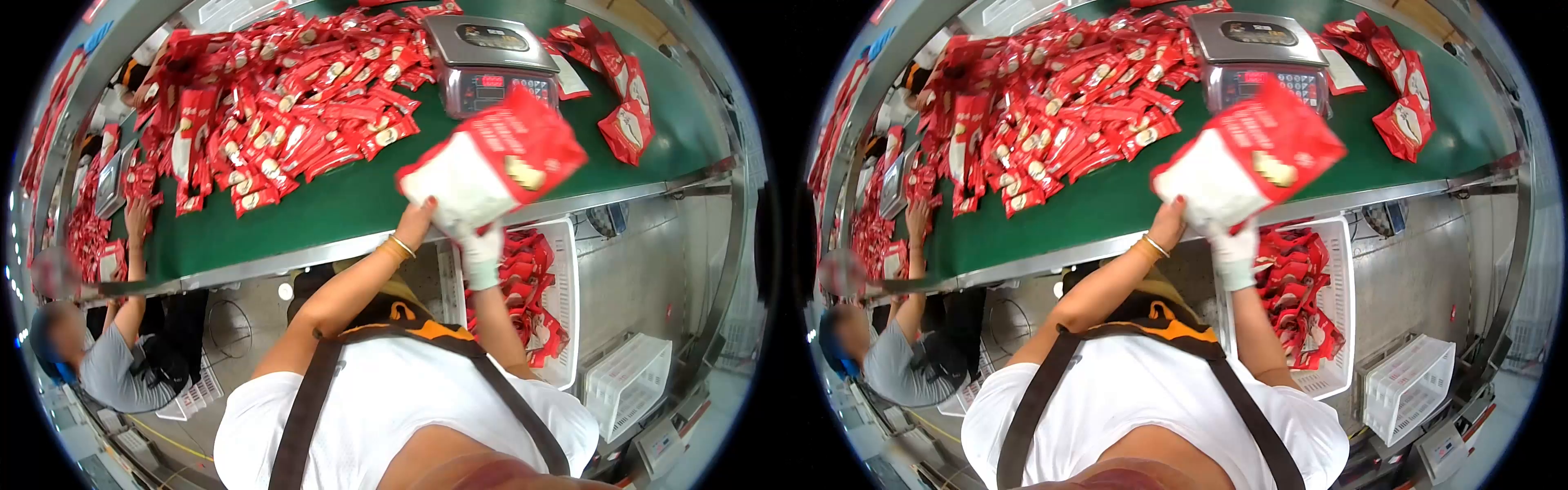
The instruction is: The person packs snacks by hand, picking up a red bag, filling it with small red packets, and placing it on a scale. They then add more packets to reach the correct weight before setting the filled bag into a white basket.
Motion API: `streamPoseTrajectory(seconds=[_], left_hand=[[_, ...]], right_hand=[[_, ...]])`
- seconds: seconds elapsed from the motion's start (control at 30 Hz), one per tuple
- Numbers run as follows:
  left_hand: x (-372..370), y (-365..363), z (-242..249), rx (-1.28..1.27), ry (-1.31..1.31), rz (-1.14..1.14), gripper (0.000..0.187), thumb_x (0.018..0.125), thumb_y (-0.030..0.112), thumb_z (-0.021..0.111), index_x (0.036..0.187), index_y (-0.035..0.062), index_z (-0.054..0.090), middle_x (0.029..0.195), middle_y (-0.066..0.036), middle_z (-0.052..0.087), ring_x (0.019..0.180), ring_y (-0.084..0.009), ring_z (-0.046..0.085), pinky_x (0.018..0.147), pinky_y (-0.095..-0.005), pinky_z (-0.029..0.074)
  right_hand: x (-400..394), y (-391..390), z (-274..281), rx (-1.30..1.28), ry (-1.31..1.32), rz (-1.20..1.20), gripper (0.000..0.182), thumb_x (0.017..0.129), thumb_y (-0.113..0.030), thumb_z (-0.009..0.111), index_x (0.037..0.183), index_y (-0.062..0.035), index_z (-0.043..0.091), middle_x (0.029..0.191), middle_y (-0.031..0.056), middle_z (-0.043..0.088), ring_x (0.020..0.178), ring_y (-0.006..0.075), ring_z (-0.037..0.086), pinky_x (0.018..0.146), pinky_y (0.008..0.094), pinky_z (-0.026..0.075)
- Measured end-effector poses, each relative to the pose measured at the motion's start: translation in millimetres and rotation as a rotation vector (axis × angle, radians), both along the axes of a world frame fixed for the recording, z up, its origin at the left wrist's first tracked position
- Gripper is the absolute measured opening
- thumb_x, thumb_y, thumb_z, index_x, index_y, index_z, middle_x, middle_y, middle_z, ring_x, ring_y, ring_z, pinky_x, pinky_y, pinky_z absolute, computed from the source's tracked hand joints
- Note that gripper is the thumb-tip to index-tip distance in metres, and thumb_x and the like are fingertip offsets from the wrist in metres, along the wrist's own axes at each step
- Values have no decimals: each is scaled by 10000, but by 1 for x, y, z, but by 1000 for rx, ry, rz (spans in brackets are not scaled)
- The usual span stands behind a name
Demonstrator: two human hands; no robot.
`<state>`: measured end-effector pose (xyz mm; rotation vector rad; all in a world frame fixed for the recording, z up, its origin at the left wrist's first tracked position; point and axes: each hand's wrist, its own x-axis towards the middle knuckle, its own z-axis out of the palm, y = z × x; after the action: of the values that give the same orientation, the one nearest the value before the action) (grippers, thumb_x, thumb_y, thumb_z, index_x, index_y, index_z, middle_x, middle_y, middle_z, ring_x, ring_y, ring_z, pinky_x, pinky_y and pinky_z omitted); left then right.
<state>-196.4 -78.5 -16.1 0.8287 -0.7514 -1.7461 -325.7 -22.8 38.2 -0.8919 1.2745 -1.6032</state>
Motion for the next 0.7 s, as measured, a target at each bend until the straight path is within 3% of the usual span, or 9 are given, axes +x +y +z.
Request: streamPoseTrajectory(seconds=[0.03,0.1,0.17,0.23,0.4,0.5,0.6,0.63,0.7], left_hand=[[15,14,8,249,286,57,628,921,351,640,1403,38,388,1376,-93,520,1246,-268,518,1060,-459,415],[56,39,11,190,351,177,577,949,348,603,1402,51,404,1379,-104,521,1253,-287,512,1079,-468,398],[106,55,18,203,424,253,550,959,318,593,1401,48,407,1384,-108,517,1254,-287,512,1082,-467,396],[159,53,33,128,291,468,524,969,293,584,1389,27,419,1352,-116,540,1212,-277,547,1041,-442,439],[288,-12,153,-111,-515,874,456,908,320,661,1096,-95,645,1044,-114,689,878,-180,651,759,-350,521],[353,-103,221,-322,-1596,706,690,897,581,472,968,-76,668,1005,-379,602,959,-498,600,879,-502,467],[339,-173,280,-548,-1952,562,635,906,569,507,919,-40,686,932,-308,661,921,-451,646,830,-492,503],[338,-201,293,-242,-1892,405,497,966,396,456,1301,37,539,1168,-278,622,1054,-387,630,900,-446,506],[337,-245,297,-543,-2005,526,466,967,391,425,1116,13,653,1056,-278,652,1027,-396,627,918,-439,492]], right_hand=[[32,16,9,1,-98,88,687,779,-139,784,1336,30,420,1258,122,561,1115,210,567,979,345,448],[72,29,3,29,-207,229,691,773,-158,793,1331,25,429,1260,125,572,1127,205,571,981,337,445],[82,34,-8,58,310,461,584,845,-204,719,1331,0,469,1200,147,624,1103,203,595,959,341,456],[89,35,-7,48,423,716,544,863,-239,696,1323,-25,501,1192,161,627,1082,244,611,954,356,463],[100,22,2,47,511,743,386,896,-206,650,1231,-24,590,1075,120,679,979,202,650,872,310,499],[107,21,-13,130,312,754,363,900,-167,646,1221,-5,592,1072,115,679,981,182,644,875,303,498],[112,29,-8,173,286,781,342,907,-146,638,1209,11,601,1066,105,682,970,163,639,882,287,497],[113,31,-10,213,255,792,341,907,-145,639,1206,14,604,1066,103,683,967,160,639,884,284,498],[105,33,-13,190,265,771,334,913,-151,634,1202,16,609,1063,108,685,965,157,640,875,279,500]])
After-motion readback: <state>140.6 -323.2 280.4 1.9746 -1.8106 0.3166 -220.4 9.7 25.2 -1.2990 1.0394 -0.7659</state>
